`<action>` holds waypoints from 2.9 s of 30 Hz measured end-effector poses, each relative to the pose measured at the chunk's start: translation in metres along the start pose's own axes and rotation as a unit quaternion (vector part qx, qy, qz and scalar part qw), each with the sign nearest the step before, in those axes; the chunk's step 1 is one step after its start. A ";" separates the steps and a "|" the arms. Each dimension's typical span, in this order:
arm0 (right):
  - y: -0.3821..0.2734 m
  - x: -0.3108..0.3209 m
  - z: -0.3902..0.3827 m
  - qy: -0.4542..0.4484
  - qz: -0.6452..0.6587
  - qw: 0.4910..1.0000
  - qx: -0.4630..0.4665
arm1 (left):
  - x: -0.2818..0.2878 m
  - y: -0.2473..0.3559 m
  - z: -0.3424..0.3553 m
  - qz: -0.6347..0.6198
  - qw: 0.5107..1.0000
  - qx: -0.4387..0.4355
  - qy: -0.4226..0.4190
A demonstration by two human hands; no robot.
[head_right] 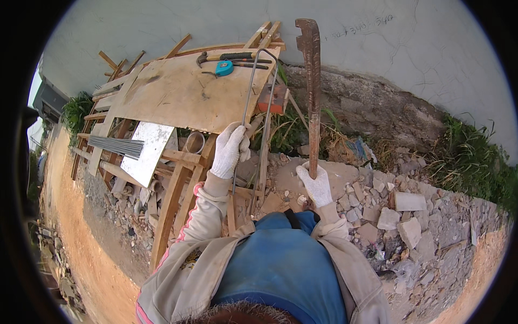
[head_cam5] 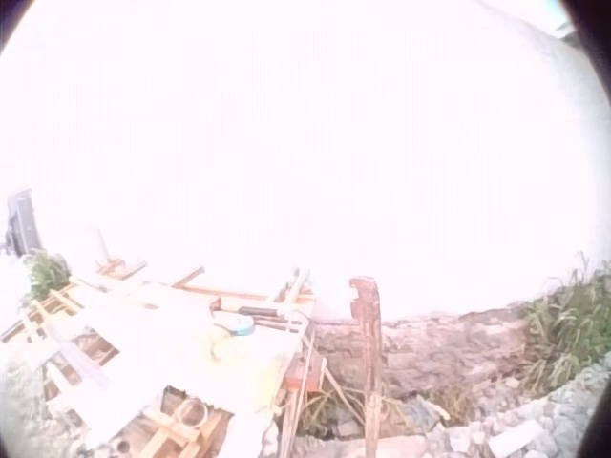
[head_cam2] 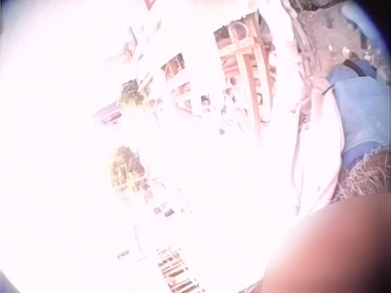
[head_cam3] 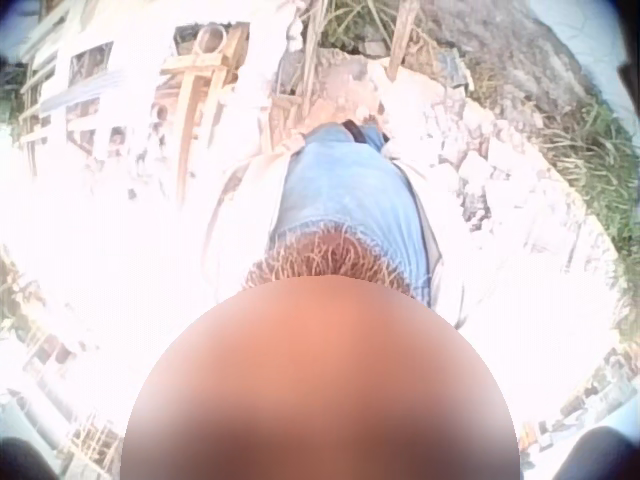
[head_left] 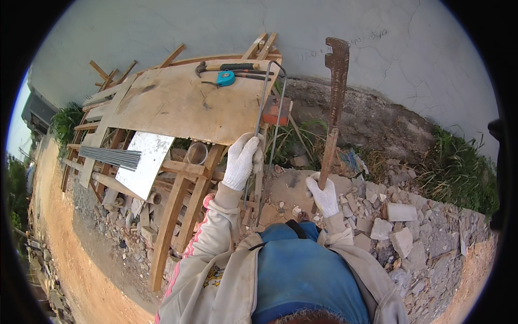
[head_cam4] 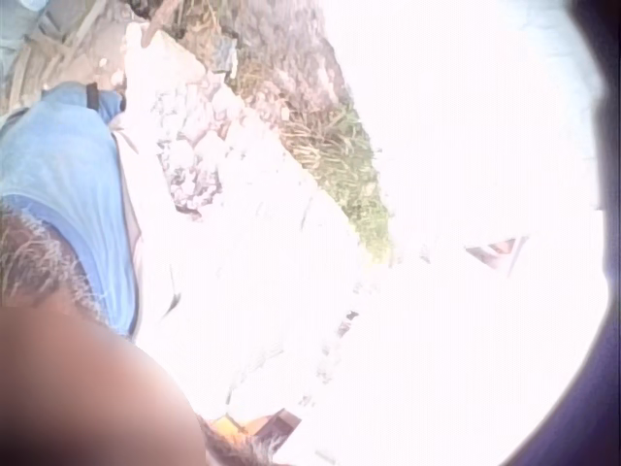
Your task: The person bends metal rods into U-shaped forms using a hammer and a wooden workbench as a fulcrum. They repeatedly position each rod, strike it with the hammer to create bends, and place the finished pieces aside.
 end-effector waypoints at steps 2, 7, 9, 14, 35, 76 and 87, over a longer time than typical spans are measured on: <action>-0.006 -0.026 0.018 -0.043 0.100 0.994 0.016 | -0.013 0.004 0.003 -0.077 0.996 -0.047 -0.009; -0.027 -0.040 0.034 -0.105 0.189 0.976 -0.009 | -0.038 -0.007 0.033 -0.197 0.969 -0.146 0.042; -0.033 -0.026 0.050 -0.100 0.145 0.984 -0.042 | -0.040 -0.020 0.046 -0.176 0.968 -0.140 0.115; -0.057 0.020 0.096 -0.133 0.070 0.988 -0.039 | -0.041 -0.061 0.069 -0.070 0.977 -0.056 0.193; -0.065 0.045 0.257 -0.324 -0.078 0.943 -0.014 | -0.070 -0.056 0.100 0.077 0.966 0.052 0.242; -0.028 -0.007 0.316 -0.346 -0.085 0.930 -0.087 | 0.082 0.004 0.241 0.658 0.627 -0.077 0.409; -0.035 0.096 0.330 -0.276 -0.351 0.889 0.101 | 0.081 0.005 0.244 0.686 0.609 -0.030 0.396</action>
Point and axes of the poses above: each hand's wrist, its own z-axis towards the middle knuckle, its own x-axis out of the back of the hand, y = z × x, the point moved 1 cm from there along z, towards the middle knuckle, and after that the axes turned 14 degrees about x, right-handed, at the moved point
